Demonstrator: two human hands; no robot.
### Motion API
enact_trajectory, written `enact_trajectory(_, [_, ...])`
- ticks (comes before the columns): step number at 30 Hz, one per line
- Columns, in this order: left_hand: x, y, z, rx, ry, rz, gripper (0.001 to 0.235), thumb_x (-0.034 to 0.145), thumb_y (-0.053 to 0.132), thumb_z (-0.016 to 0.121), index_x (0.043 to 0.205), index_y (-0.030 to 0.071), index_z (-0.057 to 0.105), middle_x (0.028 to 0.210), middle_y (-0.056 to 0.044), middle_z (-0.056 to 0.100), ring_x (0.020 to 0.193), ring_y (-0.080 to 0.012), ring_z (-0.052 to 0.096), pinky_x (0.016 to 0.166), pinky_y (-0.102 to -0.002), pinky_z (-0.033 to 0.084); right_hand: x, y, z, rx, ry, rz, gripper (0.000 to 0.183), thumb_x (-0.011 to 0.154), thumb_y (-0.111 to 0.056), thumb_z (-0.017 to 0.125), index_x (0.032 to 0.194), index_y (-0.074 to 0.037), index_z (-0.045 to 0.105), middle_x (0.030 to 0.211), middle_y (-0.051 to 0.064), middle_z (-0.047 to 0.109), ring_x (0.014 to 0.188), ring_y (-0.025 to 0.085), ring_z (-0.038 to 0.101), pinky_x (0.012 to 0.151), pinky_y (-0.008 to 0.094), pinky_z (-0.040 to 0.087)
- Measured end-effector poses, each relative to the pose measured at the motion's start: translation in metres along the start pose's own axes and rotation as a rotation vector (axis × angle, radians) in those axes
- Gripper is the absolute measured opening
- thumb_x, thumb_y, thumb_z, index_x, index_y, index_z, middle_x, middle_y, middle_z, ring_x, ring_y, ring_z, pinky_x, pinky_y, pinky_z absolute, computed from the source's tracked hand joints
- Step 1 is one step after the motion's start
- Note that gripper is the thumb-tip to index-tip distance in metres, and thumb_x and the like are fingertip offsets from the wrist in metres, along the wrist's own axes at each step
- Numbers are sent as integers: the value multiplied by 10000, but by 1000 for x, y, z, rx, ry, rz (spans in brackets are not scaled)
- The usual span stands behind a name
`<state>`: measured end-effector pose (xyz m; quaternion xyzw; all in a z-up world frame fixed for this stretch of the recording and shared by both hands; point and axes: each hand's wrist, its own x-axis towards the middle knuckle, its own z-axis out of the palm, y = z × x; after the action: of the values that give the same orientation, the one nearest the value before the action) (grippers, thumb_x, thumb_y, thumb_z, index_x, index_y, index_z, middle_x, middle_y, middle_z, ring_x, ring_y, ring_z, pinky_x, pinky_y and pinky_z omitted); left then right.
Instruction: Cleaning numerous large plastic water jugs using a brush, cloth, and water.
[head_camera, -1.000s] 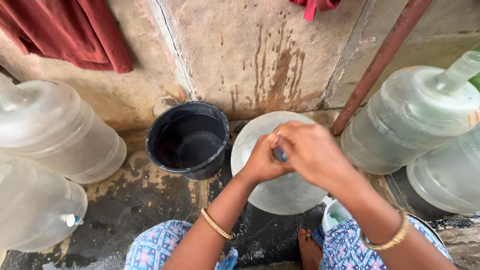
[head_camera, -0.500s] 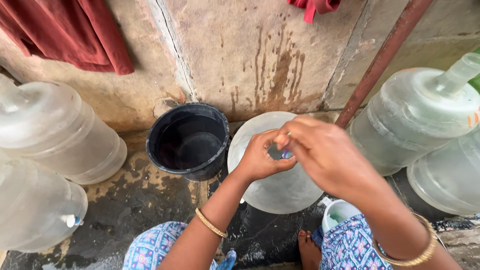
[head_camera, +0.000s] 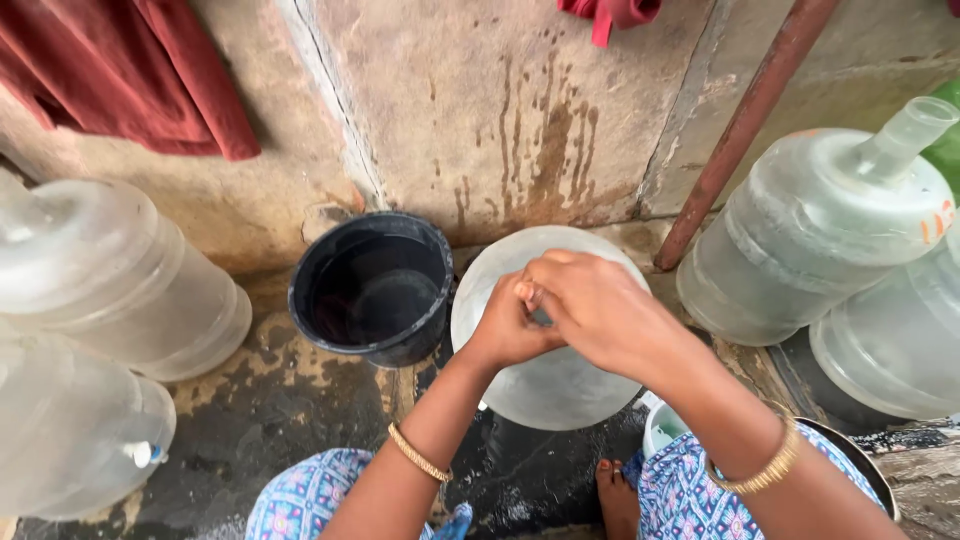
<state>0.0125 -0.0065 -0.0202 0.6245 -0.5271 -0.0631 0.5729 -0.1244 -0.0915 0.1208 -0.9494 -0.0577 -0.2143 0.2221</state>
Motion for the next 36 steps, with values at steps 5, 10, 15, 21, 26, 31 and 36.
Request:
enact_trajectory(5, [2, 12, -6, 63, -1, 17, 451, 693, 283, 872, 1044, 56, 703, 1002, -103, 746, 923, -270, 742, 803, -378, 579, -4, -18, -19, 66, -4, -85, 98, 893, -91, 564, 913, -6, 609, 895, 186, 633, 901, 403, 637, 780, 471, 494])
enact_trajectory(10, [-5, 11, 9, -75, 58, 60, 636, 638, 302, 892, 1122, 14, 597, 1073, -154, 704, 1009, -302, 715, 831, -388, 574, 7, 1, 6, 34, -106, 99, 247, 971, -224, 619, 888, 8, 618, 860, 198, 615, 849, 416, 605, 741, 489, 463])
enact_trajectory(15, [-14, 17, 40, 110, 200, -70, 577, 704, 311, 884, 1125, 22, 617, 1096, -173, 715, 1003, -329, 726, 833, -401, 575, 1, 2, 0, 77, -29, 56, 157, 938, -163, 593, 927, -24, 666, 866, 168, 640, 858, 392, 636, 740, 482, 478])
enact_trajectory(21, [-6, 14, 38, 124, 188, 1, 510, 768, 244, 843, 1180, 42, 619, 1097, -156, 691, 985, -346, 707, 854, -416, 582, -2, 11, -2, 17, -29, 119, 170, 927, -159, 590, 971, -37, 700, 865, 158, 658, 847, 386, 648, 720, 476, 489])
enact_trajectory(26, [8, 18, 1, 72, -37, 177, 498, 775, 210, 837, 1188, 62, 602, 1140, -137, 686, 1081, -348, 694, 913, -405, 574, -2, 10, -8, 16, -37, 208, 193, 933, -178, 596, 991, -35, 712, 888, 164, 674, 824, 395, 648, 707, 480, 491])
enact_trajectory(31, [12, 48, -15, 17, -151, 242, 551, 697, 243, 914, 1129, 68, 619, 1096, -126, 704, 1037, -319, 700, 899, -389, 550, -2, 12, -9, 44, -60, 195, 207, 936, -199, 609, 1004, -39, 721, 855, 181, 671, 823, 398, 657, 711, 475, 495])
enact_trajectory(36, [6, 40, 10, -46, 27, 108, 339, 771, 205, 836, 1033, 72, 668, 983, -90, 737, 929, -252, 754, 836, -347, 579, -8, 14, -11, 44, -11, 160, 174, 923, -150, 596, 980, -22, 699, 894, 181, 682, 860, 410, 658, 735, 476, 500])
